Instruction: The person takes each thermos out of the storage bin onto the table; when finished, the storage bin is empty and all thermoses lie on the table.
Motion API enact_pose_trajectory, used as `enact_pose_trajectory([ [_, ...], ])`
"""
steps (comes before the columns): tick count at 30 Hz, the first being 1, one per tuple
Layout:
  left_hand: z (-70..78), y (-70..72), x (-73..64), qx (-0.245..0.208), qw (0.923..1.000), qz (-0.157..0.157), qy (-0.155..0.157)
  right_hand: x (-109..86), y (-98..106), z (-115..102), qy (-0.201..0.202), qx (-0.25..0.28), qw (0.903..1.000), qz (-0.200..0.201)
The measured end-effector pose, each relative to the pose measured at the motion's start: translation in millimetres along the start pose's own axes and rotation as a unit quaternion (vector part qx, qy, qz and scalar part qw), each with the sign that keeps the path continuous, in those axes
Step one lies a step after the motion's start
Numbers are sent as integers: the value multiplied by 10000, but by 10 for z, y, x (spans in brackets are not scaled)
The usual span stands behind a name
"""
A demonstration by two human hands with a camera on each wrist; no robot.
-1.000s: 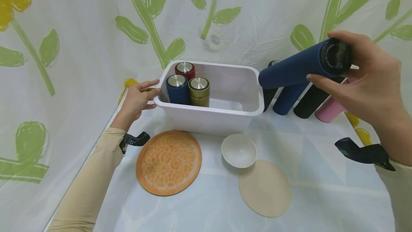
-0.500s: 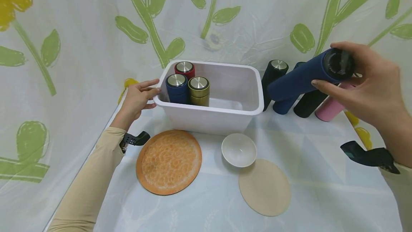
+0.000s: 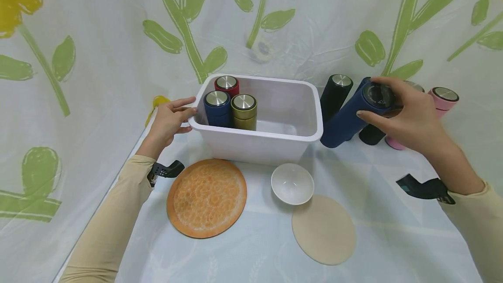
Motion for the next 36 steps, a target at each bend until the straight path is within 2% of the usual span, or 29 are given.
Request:
enact_pose_trajectory([
  [7,-24,-7,15,-58,10000,-4,39,48,-240,187,-513,-157,9973,-505],
  [14,-28,-17,14,-4,10000,6,51,89,-434,324,-541,-105,9953,-796],
  [20,-19,-30,11,-10,10000,-23,18,119,-569,389,-380,-134,9958,-816],
  [26,-22,-1,5,-6,10000,-4,-4,196,-616,459,-327,-130,9967,-733],
  [36,6,1,-6,-2,10000,-6,-21,276,-640,547,-587,122,9937,-947],
])
Point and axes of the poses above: each hand's wrist, its own x-axis towards the middle knuckle, its own y-axis out of the back of the hand, z = x × y, the point moved 5 cm from there along x, towards the middle knuckle, and after that the axes turned 13 degrees about -z, right-handed, at the moved point
